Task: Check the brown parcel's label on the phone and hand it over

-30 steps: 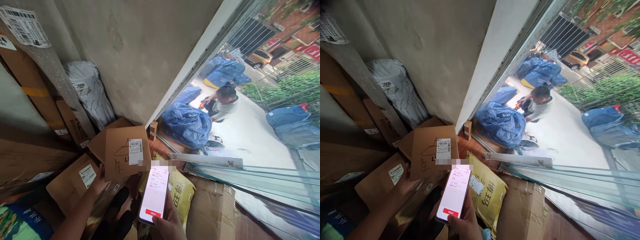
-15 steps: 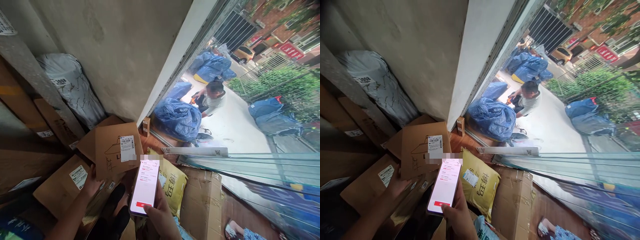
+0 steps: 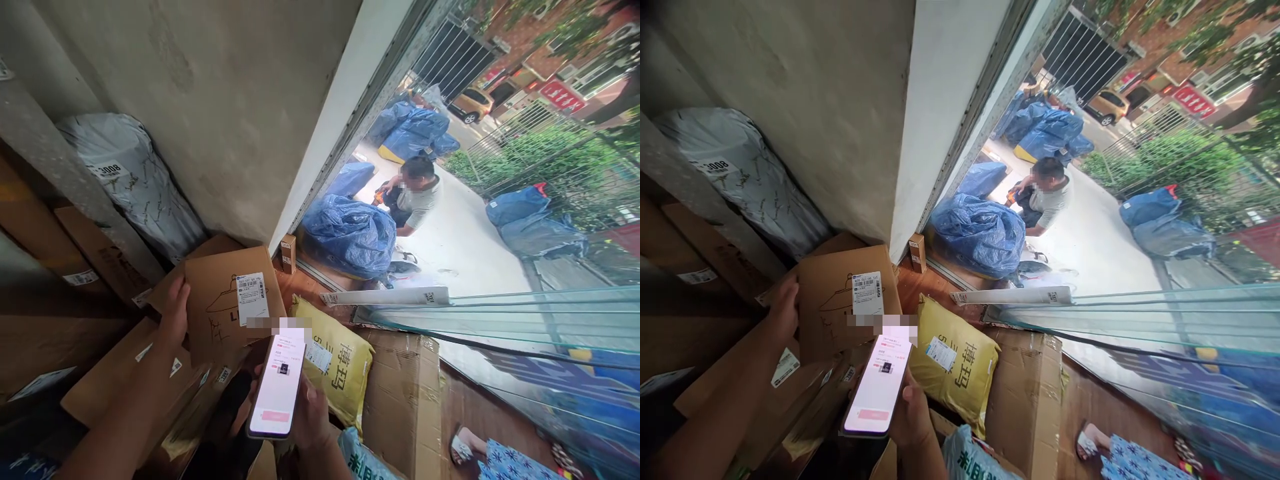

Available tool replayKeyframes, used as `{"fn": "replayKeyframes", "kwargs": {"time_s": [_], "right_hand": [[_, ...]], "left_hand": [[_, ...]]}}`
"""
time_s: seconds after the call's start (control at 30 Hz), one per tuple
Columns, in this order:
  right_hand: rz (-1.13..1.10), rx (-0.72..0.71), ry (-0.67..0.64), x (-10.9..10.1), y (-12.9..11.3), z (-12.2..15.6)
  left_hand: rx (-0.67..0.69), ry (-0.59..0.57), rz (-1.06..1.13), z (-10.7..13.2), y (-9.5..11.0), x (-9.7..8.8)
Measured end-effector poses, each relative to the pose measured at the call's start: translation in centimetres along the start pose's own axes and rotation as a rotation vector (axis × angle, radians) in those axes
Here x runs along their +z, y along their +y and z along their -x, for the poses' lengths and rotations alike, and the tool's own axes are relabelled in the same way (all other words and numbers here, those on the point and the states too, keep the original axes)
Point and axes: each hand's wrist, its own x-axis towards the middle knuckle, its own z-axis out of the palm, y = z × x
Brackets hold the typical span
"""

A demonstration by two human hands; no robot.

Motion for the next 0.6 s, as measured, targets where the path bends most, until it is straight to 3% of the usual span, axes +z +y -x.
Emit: {"fn": "replayKeyframes", "kwargs": {"time_s": [0.13, 0.33, 0.6], "right_hand": [[-0.015, -0.005, 0.105, -1.5, 0.6, -0.7], [0.03, -0.02, 0.528, -5.0, 0.4, -1.9], [-0.005, 0.03, 0.615, -10.0, 2.3, -10.6]], "left_hand": [[0.07, 0.082, -0.23, -3.8, 1.7, 1.1], [0.07, 0.066, -0.453, -5.7, 1.2, 1.6], [0.107, 0.116, -0.545, -6.5, 0.3, 1.9]]}}
